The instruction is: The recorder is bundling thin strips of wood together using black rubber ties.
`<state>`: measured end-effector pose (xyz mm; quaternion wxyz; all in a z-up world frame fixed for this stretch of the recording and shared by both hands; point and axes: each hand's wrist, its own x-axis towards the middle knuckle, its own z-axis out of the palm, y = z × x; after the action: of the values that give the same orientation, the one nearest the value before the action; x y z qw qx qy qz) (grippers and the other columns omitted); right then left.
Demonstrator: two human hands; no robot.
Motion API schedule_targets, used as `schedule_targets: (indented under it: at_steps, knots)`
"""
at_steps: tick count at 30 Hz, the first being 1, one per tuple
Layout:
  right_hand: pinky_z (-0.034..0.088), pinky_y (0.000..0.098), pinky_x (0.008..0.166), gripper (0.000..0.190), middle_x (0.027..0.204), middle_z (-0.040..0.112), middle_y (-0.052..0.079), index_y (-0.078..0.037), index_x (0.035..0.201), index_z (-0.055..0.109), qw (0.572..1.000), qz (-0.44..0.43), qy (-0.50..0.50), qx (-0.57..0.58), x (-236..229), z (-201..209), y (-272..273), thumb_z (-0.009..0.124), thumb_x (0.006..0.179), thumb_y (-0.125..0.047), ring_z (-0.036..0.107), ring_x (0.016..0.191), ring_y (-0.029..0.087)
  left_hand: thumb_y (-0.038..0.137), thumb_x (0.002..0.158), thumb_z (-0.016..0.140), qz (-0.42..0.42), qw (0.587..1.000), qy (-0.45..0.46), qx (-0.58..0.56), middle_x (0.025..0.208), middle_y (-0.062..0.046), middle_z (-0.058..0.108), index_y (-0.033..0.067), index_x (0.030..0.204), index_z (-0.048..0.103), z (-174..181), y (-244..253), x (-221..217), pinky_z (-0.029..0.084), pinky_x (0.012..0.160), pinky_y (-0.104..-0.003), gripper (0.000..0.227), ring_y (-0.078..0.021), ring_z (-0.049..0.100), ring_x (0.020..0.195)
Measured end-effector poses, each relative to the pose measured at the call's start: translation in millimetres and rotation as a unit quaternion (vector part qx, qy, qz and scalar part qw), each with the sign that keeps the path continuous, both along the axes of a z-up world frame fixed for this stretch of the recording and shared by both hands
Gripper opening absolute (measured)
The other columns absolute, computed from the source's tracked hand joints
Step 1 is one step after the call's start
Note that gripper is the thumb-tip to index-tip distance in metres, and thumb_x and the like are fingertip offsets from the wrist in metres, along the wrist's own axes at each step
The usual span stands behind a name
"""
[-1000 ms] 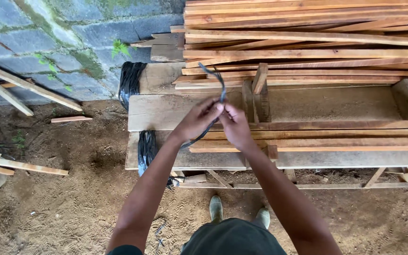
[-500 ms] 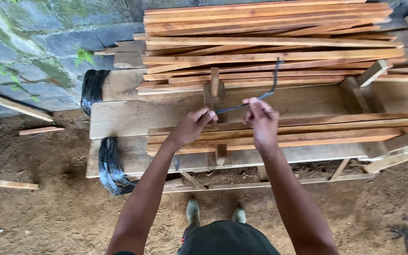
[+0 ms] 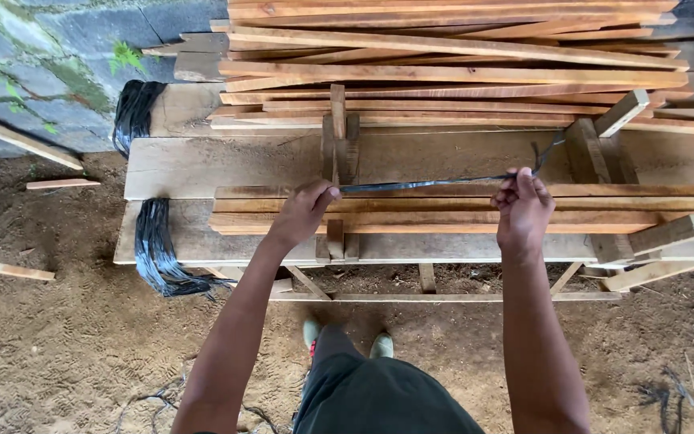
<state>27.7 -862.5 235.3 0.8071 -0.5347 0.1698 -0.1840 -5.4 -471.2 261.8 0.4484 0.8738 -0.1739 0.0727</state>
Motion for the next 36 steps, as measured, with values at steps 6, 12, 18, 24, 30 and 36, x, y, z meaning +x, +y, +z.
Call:
schedule_targets:
  at_steps: [6,12,18,24,30,36]
  knots:
    - [0.054,0.026,0.047,0.024,0.068,0.063,0.006,-0.006,0.108,0.074,0.999,-0.026,0.013,0.015,4.4,-15.5,-24.0,0.06,0.111,-0.025,0.059,0.051,0.013,0.029,0.113,0.056,0.044,0.999,-0.023,-0.013,0.088,-0.013,0.072,0.0133,0.103,0.071,-39.8,5.7,23.7,0.057,0.076,-0.047,0.024,-0.0373,0.073,0.085]
    - [0.044,0.0221,0.049,0.02,0.067,0.058,0.0,-0.012,0.1,0.075,0.992,-0.105,0.053,0.053,17.9,-12.6,-37.7,0.066,0.105,-0.029,0.049,0.052,0.009,0.03,0.114,0.052,0.047,0.998,-0.03,-0.012,0.086,-0.013,0.066,0.0131,0.103,0.069,-34.7,-1.2,57.0,0.057,0.072,-0.048,0.026,-0.0374,0.071,0.082]
    - [0.042,0.0203,0.05,0.019,0.068,0.058,-0.004,-0.014,0.097,0.074,0.985,-0.138,0.06,0.088,60.4,-36.5,-66.8,0.067,0.105,-0.029,0.048,0.053,0.007,0.028,0.118,0.046,0.048,0.998,-0.018,-0.037,0.092,-0.017,0.061,0.0059,0.105,0.068,-42.7,18.5,87.6,0.055,0.069,-0.056,0.033,-0.0433,0.069,0.084]
    - [0.046,0.027,0.057,0.008,0.077,0.058,-0.001,-0.016,0.104,0.058,0.976,-0.149,0.091,0.132,80.3,-65.1,-63.4,0.05,0.106,-0.017,0.05,0.06,0.011,0.026,0.118,0.043,0.054,0.998,0.004,-0.018,0.097,-0.018,0.056,0.0052,0.109,0.062,-41.3,32.5,112.0,0.051,0.066,-0.055,0.03,-0.0487,0.066,0.088]
    - [0.046,0.0299,0.057,0.038,0.106,0.053,0.007,-0.016,0.124,0.039,0.965,-0.234,0.041,-0.115,92.4,-65.8,-10.7,0.068,0.1,-0.01,0.049,0.071,0.014,0.036,0.112,0.051,0.028,0.999,0.033,0.028,0.104,-0.018,0.075,0.014,0.116,0.068,-57.0,-5.6,128.5,0.057,0.086,-0.06,0.028,-0.0445,0.072,0.104]
    - [0.045,0.0528,0.108,0.037,0.123,0.064,0.025,0.004,0.138,0.056,0.942,0.168,-0.091,-0.277,52.2,46.8,113.7,0.059,0.106,-0.013,0.061,0.12,0.038,0.036,0.116,0.042,-0.088,0.99,-0.048,0.103,0.103,-0.01,0.062,0.0165,0.114,0.064,-49.4,-70.1,124.8,0.056,0.09,-0.051,0.029,-0.0393,0.069,0.1]
